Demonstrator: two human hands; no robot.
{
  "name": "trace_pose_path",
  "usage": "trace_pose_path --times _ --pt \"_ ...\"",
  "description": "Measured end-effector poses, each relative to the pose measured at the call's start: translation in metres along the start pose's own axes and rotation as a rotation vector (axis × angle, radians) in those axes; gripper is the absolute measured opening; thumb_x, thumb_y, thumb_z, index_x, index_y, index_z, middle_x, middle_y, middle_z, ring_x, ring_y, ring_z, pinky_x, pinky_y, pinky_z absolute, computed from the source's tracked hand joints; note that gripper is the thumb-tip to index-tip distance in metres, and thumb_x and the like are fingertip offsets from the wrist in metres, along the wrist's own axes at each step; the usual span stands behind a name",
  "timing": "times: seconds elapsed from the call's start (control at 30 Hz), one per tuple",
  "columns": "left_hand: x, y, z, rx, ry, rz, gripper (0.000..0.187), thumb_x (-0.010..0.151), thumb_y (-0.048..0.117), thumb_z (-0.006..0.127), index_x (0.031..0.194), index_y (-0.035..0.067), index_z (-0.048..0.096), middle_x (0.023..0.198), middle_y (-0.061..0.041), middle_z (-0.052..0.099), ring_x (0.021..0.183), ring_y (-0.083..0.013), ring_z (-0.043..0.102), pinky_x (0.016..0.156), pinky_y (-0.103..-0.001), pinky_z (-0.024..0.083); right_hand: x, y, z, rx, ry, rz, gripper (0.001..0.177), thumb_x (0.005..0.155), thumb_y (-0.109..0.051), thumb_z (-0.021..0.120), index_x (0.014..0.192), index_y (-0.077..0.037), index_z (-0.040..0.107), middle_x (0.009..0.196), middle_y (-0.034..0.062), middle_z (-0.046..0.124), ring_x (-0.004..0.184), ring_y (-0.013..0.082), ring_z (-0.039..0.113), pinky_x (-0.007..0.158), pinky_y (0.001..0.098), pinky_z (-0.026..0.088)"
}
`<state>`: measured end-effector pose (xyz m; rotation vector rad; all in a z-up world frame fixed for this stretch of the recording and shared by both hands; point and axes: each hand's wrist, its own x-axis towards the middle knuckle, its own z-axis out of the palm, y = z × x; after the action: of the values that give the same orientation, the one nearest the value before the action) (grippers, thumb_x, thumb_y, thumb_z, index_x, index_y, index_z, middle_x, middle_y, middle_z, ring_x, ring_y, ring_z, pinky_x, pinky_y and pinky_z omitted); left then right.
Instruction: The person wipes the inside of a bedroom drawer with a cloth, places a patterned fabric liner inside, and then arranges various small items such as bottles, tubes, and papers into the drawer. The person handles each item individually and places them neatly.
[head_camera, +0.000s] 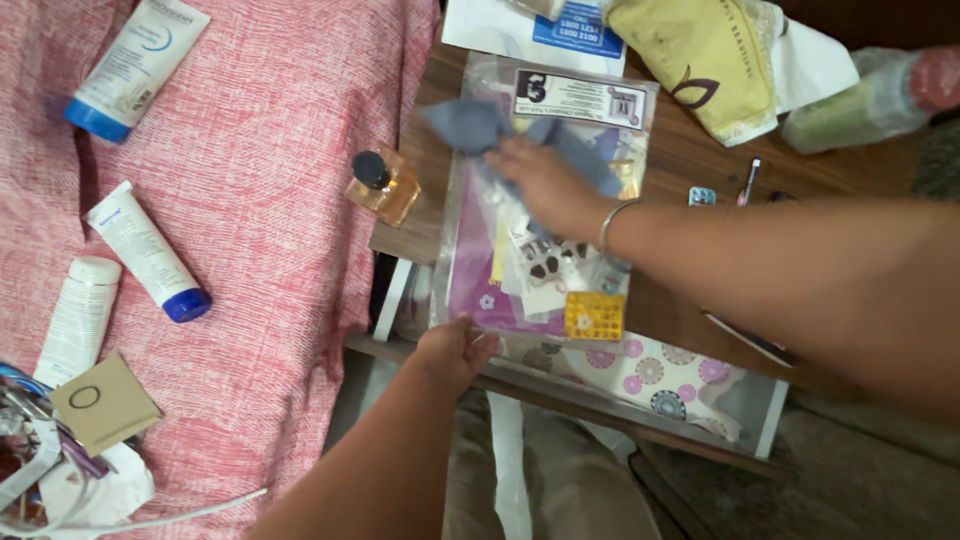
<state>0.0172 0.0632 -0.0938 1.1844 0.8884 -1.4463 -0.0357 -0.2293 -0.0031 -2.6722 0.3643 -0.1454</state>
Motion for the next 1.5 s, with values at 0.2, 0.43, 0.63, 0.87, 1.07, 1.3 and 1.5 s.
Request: trace_pose_path --times 0.2,0.43,0.63,0.87,1.07,1.3,1.5 --pt "-0.013 0.010 0.005 0.041 0.017 -0.011 0.028 0.102 0.022 0.058 0.115 -0.003 0.054 0.104 -0.018 0.062 0.094 -0.0379 0.070 0.080 -0.048 0.064 -0.016 0.071 -0.041 -0.080 0.127 0.219 0.062 0.084 0.010 0.053 0.145 -0.001 0.059 0.150 0.0293 0.050 0.140 0.0449 0.046 0.119 0.0460 0.034" --pt "-0.019 0.011 0.006 0.069 0.018 0.040 0.030 0.101 0.021 0.060 0.117 -0.004 0.054 0.104 -0.018 0.062 0.091 -0.0356 0.070 0.079 -0.044 0.065 -0.042 0.081 -0.117 -0.316 0.307 0.444 0.052 0.095 0.003 0.061 0.142 -0.020 0.068 0.163 0.0206 0.042 0.154 0.0395 0.033 0.123 0.0591 0.026" --pt "-0.037 0.000 0.007 0.079 -0.151 0.042 0.027 0.093 0.023 0.076 0.109 0.005 0.064 0.094 -0.008 0.065 0.086 -0.0211 0.065 0.062 -0.023 0.055 -0.100 0.007 -0.082 -0.242 0.571 0.719 0.062 0.084 -0.015 0.075 0.143 -0.006 0.057 0.157 0.0329 0.032 0.143 0.0488 0.026 0.108 0.0689 0.022" --pt "-0.066 -0.019 0.017 0.067 -0.207 -0.123 0.019 0.091 0.019 0.076 0.104 0.009 0.067 0.094 -0.005 0.068 0.095 -0.0211 0.069 0.068 -0.022 0.056 -0.185 -0.085 -0.033 0.709 0.406 1.462 0.049 0.081 -0.042 0.084 0.105 0.000 0.072 0.096 0.0111 0.075 0.085 0.0245 0.072 0.079 0.0424 0.058" --pt "-0.096 -0.051 0.004 0.070 -0.352 -0.159 0.017 0.092 0.016 0.072 0.106 0.008 0.067 0.105 -0.007 0.072 0.103 -0.0229 0.070 0.081 -0.028 0.058 -0.210 -0.047 -0.075 1.577 -0.174 1.325 0.042 0.086 -0.035 0.073 0.114 -0.005 0.070 0.108 0.0097 0.079 0.095 0.0224 0.075 0.088 0.0419 0.061" --pt "-0.110 -0.106 0.027 1.356 -0.211 0.349 0.080 0.071 0.043 0.087 0.138 0.010 0.059 0.127 -0.009 0.069 0.119 -0.0247 0.064 0.103 -0.038 0.050 -0.235 -0.004 -0.104 1.384 -0.074 1.050 0.044 0.087 -0.022 0.073 0.128 -0.018 0.059 0.118 0.0030 0.074 0.103 0.0214 0.073 0.092 0.0477 0.061" --pt "-0.126 -0.112 0.022 2.458 -0.023 0.614 0.082 0.077 0.029 0.076 0.151 0.012 0.045 0.159 -0.014 0.037 0.152 -0.0340 0.031 0.118 -0.052 0.036 -0.272 -0.022 -0.121 1.369 0.060 1.105 0.046 0.089 -0.020 0.072 0.131 -0.017 0.056 0.119 0.0047 0.072 0.105 0.0236 0.072 0.090 0.0521 0.059"
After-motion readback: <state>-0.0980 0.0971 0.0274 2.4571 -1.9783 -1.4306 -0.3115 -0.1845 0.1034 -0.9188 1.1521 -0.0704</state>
